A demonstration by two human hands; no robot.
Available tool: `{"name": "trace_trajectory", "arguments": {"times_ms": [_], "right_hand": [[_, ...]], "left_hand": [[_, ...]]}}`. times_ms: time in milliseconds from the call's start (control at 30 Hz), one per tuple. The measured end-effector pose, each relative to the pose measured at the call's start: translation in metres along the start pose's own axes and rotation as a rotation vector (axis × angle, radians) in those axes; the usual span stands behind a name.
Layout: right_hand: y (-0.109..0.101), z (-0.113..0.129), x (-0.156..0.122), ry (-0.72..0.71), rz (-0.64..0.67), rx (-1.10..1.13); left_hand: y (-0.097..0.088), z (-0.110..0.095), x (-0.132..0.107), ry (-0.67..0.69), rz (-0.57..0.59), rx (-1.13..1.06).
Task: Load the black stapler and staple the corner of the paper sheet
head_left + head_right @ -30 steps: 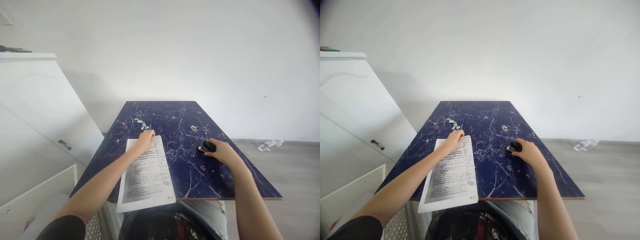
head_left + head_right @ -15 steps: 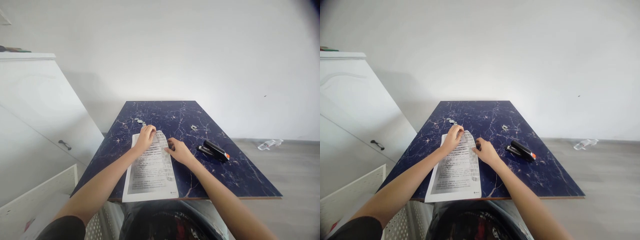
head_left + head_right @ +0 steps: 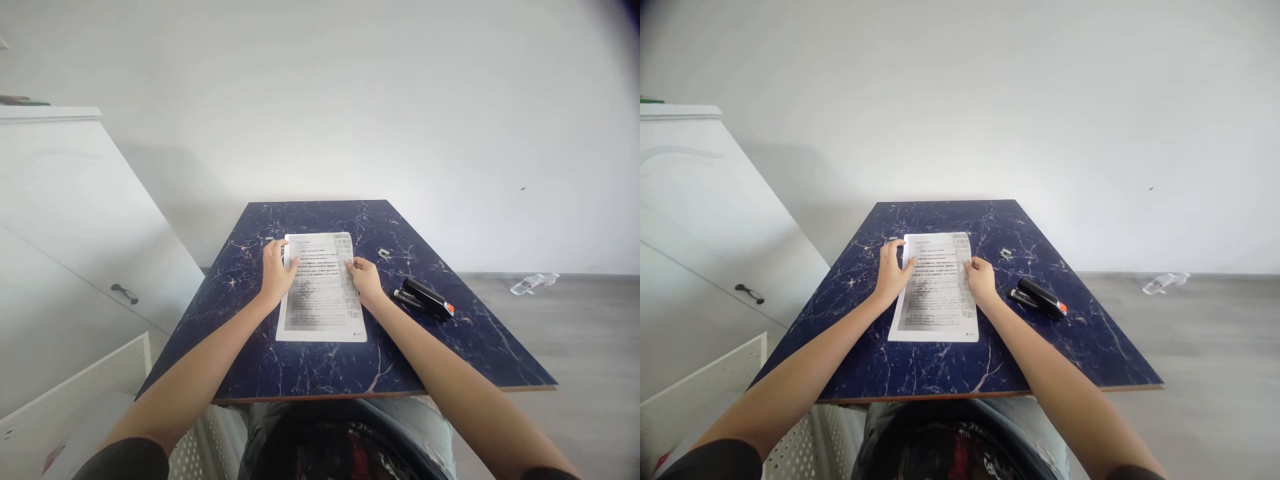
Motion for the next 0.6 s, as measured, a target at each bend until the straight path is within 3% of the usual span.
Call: {"name": "trace_trajectory", "arguments": {"times_ms": [167,333,433,600], "right_hand": [[-0.004,-0.004,0.006,0.012,-0.030,0.297],[-0.013,-0.006,0.009,0.011,-0.038,0.256],[-0.019,0.003,0.004,-0.029,-0.043,0.115],[-0.043,0.041,-0.024,-0.253,-0.283,-0.458]], "left_hand": [[0.012,0.007,0.001,-0.097,0.217,-0.318],[0.012,0.000,0.001,-0.038,0.367,-0.507],[0.010,0.001,0.003,-0.043,0.349,-0.515],[0.011,0.016,0.006,-0.043,0.281,-0.510]]}}
Point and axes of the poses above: each hand's wrist, its own x-axis towards the middle knuckle, its own y-axis out of the palm, z = x × y, the point moved 2 cm from there along x, towards the middle knuckle, and after that the axes turned 4 degrees about y, right-handed, at the moved point
